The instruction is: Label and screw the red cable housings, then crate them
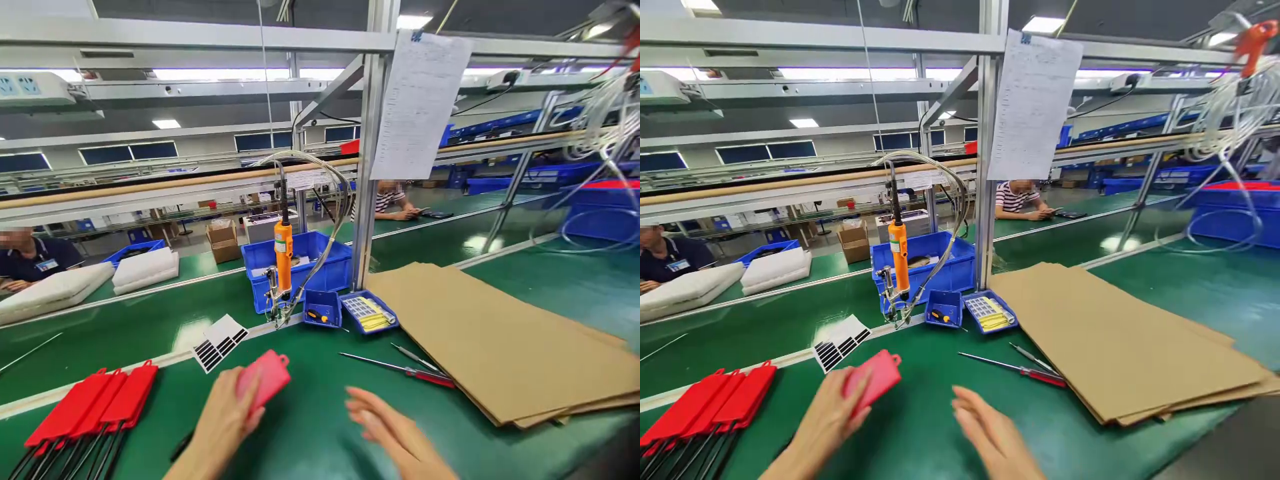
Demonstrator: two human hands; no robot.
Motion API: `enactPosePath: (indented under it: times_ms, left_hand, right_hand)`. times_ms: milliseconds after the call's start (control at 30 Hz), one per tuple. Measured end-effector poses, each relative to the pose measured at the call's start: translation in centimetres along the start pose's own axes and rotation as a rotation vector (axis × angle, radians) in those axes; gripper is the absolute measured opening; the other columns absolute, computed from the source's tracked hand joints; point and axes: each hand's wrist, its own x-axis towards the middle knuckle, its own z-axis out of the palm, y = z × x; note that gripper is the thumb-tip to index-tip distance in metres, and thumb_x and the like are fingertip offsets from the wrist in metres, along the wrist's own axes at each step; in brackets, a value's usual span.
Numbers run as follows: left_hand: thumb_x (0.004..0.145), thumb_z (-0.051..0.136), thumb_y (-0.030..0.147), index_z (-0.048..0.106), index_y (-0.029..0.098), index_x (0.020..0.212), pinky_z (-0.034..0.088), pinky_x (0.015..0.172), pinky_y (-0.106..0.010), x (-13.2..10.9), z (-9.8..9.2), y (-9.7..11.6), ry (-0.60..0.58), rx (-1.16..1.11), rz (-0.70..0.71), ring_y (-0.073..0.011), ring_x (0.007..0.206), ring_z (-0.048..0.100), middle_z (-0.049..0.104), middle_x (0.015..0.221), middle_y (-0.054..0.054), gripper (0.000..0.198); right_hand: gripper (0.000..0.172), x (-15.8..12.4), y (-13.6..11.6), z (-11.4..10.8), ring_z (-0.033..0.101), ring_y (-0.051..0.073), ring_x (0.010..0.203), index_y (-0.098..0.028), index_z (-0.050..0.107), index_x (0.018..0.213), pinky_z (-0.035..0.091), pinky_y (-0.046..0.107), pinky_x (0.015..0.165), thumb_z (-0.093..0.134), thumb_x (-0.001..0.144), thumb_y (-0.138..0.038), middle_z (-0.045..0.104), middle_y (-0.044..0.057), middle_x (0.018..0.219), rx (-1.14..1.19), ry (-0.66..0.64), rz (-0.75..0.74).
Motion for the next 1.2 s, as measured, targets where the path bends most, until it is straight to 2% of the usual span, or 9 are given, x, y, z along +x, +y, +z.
enactPosePath:
  times_ms: [100, 267, 433, 567, 800, 900, 1000, 1100, 1200]
  left_hand:
    - [0.083, 0.059, 0.031, 0.054, 0.015, 0.128, 0.053, 0.075, -0.039, 3.2, 3.3, 4.4, 0.001, -0.024, -0.014, -0.0265, 0.091, 0.054, 0.054, 0.110, -0.019, 0.049]
    - [0.079, 0.068, 0.038, 0.036, 0.023, 0.145, 0.051, 0.083, -0.045, 2.9, 8.3, 4.0, -0.104, -0.228, -0.210, -0.0303, 0.100, 0.054, 0.053, 0.120, -0.018, 0.075]
    - [0.092, 0.037, 0.058, 0.048, 0.011, 0.136, 0.047, 0.077, -0.031, 3.8, 9.6, 1.9, -0.461, -1.177, -0.700, -0.0216, 0.088, 0.058, 0.064, 0.104, -0.014, 0.066]
    - [0.081, 0.053, 0.065, 0.068, 0.007, 0.092, 0.035, 0.060, -0.025, 5.2, 9.2, 1.4, -0.549, -1.558, -0.797, -0.0143, 0.064, 0.049, 0.064, 0.076, -0.007, 0.061]
    - [0.087, 0.046, 0.053, 0.068, 0.011, 0.085, 0.036, 0.060, -0.025, 5.9, 8.9, 2.2, -0.525, -1.281, -0.835, -0.0141, 0.063, 0.049, 0.062, 0.072, -0.003, 0.048]
    - [0.093, 0.041, 0.041, 0.061, 0.014, 0.116, 0.045, 0.081, -0.031, 5.9, 7.9, 3.1, -0.518, -1.034, -0.763, -0.0197, 0.087, 0.058, 0.065, 0.101, -0.008, 0.040]
    - [0.086, 0.062, 0.038, 0.030, 0.019, 0.145, 0.039, 0.104, -0.044, 5.1, 7.3, 4.1, -0.486, -0.814, -0.602, -0.0281, 0.126, 0.043, 0.040, 0.140, -0.017, 0.070]
    - [0.086, 0.063, 0.026, 0.037, 0.022, 0.141, 0.040, 0.105, -0.050, 4.3, 7.7, 4.3, -0.526, -0.618, -0.436, -0.0313, 0.130, 0.038, 0.033, 0.144, -0.019, 0.061]
    - [0.090, 0.056, 0.028, 0.043, 0.022, 0.137, 0.043, 0.102, -0.050, 4.6, 8.2, 3.7, -0.571, -0.474, -0.337, -0.0313, 0.124, 0.043, 0.040, 0.140, -0.018, 0.049]
  right_hand:
    - [0.083, 6.4, -0.8, 3.1, 0.062, 0.021, 0.096, -0.017, 0.045, 0.131, 0.054, 0.034, 0.084, 0.060, 0.074, -0.076, 0.059, 0.013, 0.117, 0.268, -0.247, 0.109]
    - [0.073, 14.5, 1.6, 6.0, 0.063, 0.015, 0.073, -0.012, 0.046, 0.116, 0.055, 0.028, 0.067, 0.074, 0.070, -0.061, 0.062, 0.009, 0.095, 0.457, -0.365, 0.118]
    - [0.060, 16.2, 4.4, 5.6, 0.063, 0.017, 0.088, -0.018, 0.044, 0.123, 0.055, 0.026, 0.069, 0.065, 0.082, -0.056, 0.061, 0.008, 0.105, 0.436, -0.501, 0.041]
    - [0.053, 15.9, 4.0, 5.2, 0.062, 0.018, 0.096, -0.021, 0.049, 0.118, 0.054, 0.026, 0.073, 0.064, 0.082, -0.057, 0.061, 0.007, 0.109, 0.407, -0.545, 0.040]
    - [0.062, 16.0, 4.0, 5.6, 0.062, 0.020, 0.091, -0.018, 0.047, 0.115, 0.053, 0.027, 0.066, 0.063, 0.077, -0.064, 0.061, 0.010, 0.107, 0.295, -0.460, 0.076]
    - [0.064, 16.4, 4.5, 5.3, 0.063, 0.020, 0.083, -0.016, 0.045, 0.116, 0.053, 0.030, 0.066, 0.056, 0.078, -0.066, 0.063, 0.009, 0.097, 0.190, -0.399, 0.103]
    - [0.045, 16.7, 4.1, 4.2, 0.060, 0.021, 0.075, -0.015, 0.054, 0.098, 0.049, 0.036, 0.069, 0.047, 0.085, -0.057, 0.061, 0.007, 0.083, -0.244, -0.299, -0.052]
    - [0.025, 17.1, 1.7, 2.6, 0.057, 0.024, 0.079, -0.016, 0.061, 0.088, 0.046, 0.039, 0.070, 0.054, 0.085, -0.040, 0.056, 0.010, 0.091, -0.782, -0.187, -0.223]
    - [0.025, 18.6, -3.2, 1.5, 0.055, 0.022, 0.077, -0.017, 0.058, 0.102, 0.046, 0.037, 0.068, 0.053, 0.089, -0.037, 0.054, 0.009, 0.093, -0.727, 0.014, -0.481]
